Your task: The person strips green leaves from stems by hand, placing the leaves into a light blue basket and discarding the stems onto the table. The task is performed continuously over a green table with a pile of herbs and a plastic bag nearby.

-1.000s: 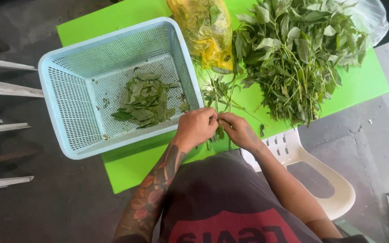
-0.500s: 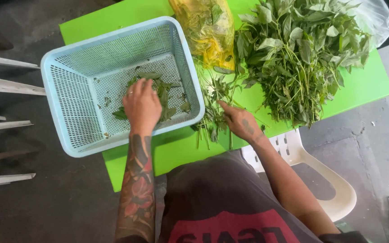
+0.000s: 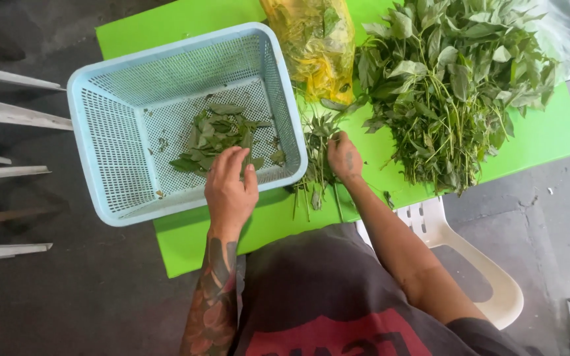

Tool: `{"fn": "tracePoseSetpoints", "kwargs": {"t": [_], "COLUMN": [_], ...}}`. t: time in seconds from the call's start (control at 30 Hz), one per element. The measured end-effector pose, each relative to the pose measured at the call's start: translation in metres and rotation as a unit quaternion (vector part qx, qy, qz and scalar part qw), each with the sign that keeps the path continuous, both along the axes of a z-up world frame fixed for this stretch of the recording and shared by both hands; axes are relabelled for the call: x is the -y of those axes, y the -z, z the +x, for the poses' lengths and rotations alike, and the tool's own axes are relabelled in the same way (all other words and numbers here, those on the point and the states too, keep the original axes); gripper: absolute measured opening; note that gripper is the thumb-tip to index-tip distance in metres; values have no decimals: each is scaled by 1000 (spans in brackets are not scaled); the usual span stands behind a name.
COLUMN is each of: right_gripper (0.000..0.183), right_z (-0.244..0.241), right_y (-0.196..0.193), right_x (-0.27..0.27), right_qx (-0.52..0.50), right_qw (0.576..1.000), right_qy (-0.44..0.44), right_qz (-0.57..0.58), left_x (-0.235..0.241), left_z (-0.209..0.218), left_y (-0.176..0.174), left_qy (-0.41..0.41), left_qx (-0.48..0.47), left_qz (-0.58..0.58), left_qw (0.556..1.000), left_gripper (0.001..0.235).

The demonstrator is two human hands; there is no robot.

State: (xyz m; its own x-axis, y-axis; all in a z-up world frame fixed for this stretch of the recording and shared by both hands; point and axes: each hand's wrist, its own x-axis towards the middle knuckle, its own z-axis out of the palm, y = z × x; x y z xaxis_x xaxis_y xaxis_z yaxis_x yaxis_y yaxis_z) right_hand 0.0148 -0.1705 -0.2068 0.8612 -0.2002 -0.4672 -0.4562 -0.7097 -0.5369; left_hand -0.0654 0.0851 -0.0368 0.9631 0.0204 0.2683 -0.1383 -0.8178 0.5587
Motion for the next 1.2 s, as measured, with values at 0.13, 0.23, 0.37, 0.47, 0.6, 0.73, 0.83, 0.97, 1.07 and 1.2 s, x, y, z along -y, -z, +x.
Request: {"fn": "tracePoseSetpoints", "kwargs": {"t": [0.13,0.23,0.37,0.47,0.6,0.73,0.83,0.97,1.07,1.2], "right_gripper": [32,24,27,25,17,7,5,6,4,10], "right_z": [9,19,12,-3,-14,-17,-17,-17,-16,-23], "right_y": [46,72,25,-30,-53,-70,-87,-90,-80,-84], "right_x": [15,25,48,58,63,60,55,53,53,47], "right_qx": [5,29,96,159,233,268,279,336,354,358], "right_qw": [996,989,987,935,870,857,850,844,830,812], "right_qy": [-27,-54,80,134,116,69,53,-1,-13,-2], "right_qz": [-90,-132,101,287,419,435,443,418,431,460], "left_x": [-4,0,-1,1,17,45,64,81,86,101], "left_z": [-4,-5,-1,3,18,37,53,79,100,116], "left_y": [15,6,16,15,13,20,7,-15,-35,-58], "left_qy": [16,11,9,29,75,111,138,155,168,231], "left_qx": [38,-1,39,26,39,59,98,194,203,143], "left_qz": [29,-4,2,-21,-37,-40,-39,-35,-58,-30], "left_qw": [999,1000,999,999,996,991,985,968,963,962], "left_gripper": [26,26,24,24,24,23,22,22,24,43]}}
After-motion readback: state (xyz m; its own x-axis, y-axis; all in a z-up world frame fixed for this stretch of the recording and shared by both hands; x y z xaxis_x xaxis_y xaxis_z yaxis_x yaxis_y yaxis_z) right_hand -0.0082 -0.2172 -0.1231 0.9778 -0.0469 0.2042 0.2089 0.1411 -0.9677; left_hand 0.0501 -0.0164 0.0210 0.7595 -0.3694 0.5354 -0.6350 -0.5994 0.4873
